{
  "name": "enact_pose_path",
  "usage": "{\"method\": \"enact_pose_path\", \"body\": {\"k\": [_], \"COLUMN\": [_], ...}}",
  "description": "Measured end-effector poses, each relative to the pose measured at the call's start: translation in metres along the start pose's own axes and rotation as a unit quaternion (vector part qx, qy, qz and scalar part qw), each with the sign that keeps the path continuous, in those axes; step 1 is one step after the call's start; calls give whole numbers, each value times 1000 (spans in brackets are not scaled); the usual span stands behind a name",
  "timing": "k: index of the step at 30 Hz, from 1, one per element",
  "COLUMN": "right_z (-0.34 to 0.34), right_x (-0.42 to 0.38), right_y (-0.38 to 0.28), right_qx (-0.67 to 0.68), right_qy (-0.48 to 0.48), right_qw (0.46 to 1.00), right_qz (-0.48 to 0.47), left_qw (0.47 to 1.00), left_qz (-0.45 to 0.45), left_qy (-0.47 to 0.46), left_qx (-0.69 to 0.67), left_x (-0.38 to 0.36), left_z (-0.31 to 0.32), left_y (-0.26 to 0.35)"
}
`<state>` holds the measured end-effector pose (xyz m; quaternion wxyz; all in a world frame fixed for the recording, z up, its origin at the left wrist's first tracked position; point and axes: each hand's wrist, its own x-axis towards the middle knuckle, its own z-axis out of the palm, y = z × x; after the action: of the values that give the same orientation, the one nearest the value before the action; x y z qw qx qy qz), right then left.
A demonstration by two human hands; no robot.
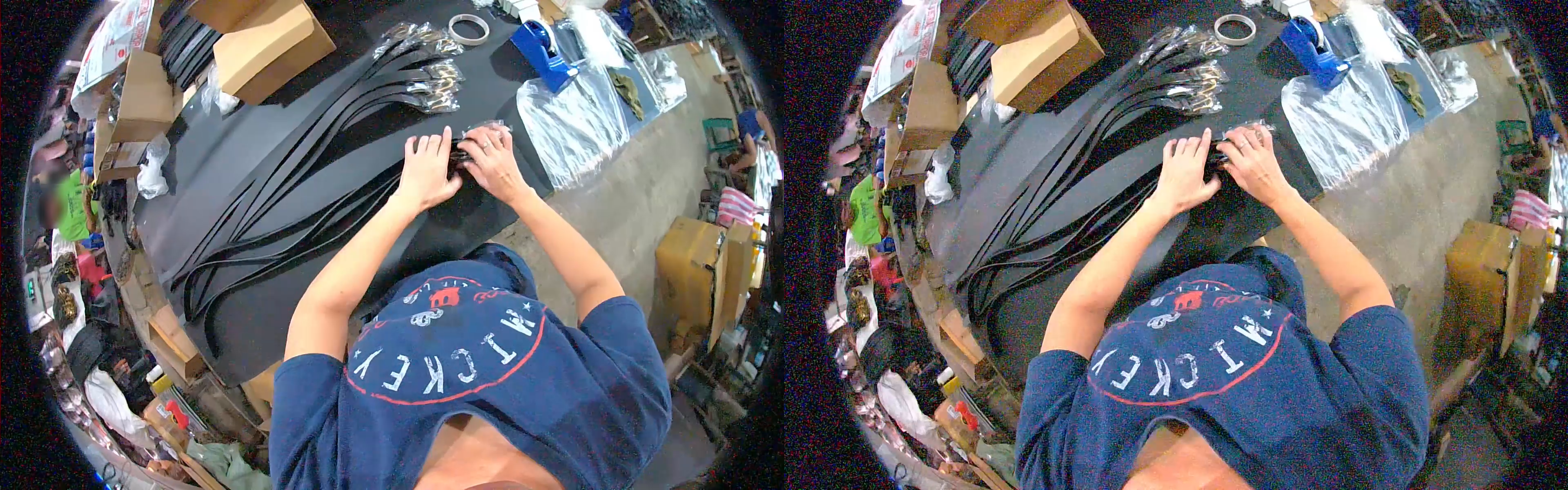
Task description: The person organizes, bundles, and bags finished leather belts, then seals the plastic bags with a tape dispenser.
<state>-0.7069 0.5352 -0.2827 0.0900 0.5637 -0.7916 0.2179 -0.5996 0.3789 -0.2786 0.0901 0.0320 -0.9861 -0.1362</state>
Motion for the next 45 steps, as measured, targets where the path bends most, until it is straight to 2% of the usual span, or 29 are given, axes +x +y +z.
{"method": "enact_pose_path", "body": {"k": [2, 4, 6, 8, 9, 11, 16, 18, 22, 26, 28, 29, 30, 32, 34, 36, 42, 45], "right_z": [-13, -26, -18, 2, 15, 28, 26, 24, 12, 12, -25, -37, -40, -24, 5, 5, 5, 5], "right_x": [2, 3, -14, -31, -34, -34, -20, -18, -9, -7, 8, 19, 25, 25, 18, 21, 22, 27], "right_y": [2, 2, 16, 27, 33, 36, 8, 9, -8, 11, 0, -7, -13, -22, -3, 2, -2, -5], "right_qx": [13, 83, 122, 334, 334, 460, 430, 524, 480, 420, 250, 156, 55, -5, -62, -18, -89, -98], "right_qy": [-4, 109, 164, 227, 227, 264, 179, 223, 149, 170, 62, -38, -128, -186, -173, -167, -168, -154], "right_qw": [1000, 988, 964, 857, 857, 785, 826, 758, 804, 839, 947, 980, 990, 982, 983, 985, 980, 981], "right_qz": [25, 72, 170, 320, 319, 318, 318, 318, 318, 302, 190, 118, 36, 7, -24, -38, -53, -62], "left_qw": [1000, 999, 999, 995, 995, 995, 998, 998, 998, 999, 996, 995, 994, 999, 999, 998, 991, 979], "left_qz": [-8, -7, -12, 37, 36, 45, 26, 15, 10, -2, 15, 19, 23, -3, 32, 43, -105, -132], "left_qy": [8, 31, 34, 74, 75, 81, 62, 61, 52, 36, 37, 69, 97, 21, 23, 48, 61, 75], "left_qx": [-17, 2, 35, 51, 51, -20, -15, -18, -18, -36, -83, -69, -52, -42, 5, 18, 47, 134], "left_x": [-7, -9, -8, -8, -8, -10, -8, -5, -4, -3, 4, 4, 4, 2, 0, -6, -56, -96], "left_z": [12, 26, 38, 44, 39, 31, 25, 22, 24, 24, 45, 46, 46, 40, 44, 42, 24, 11], "left_y": [2, -3, -6, -13, -11, -5, -3, -2, -1, -1, -12, -12, -9, -6, -11, -14, -29, -51]}}
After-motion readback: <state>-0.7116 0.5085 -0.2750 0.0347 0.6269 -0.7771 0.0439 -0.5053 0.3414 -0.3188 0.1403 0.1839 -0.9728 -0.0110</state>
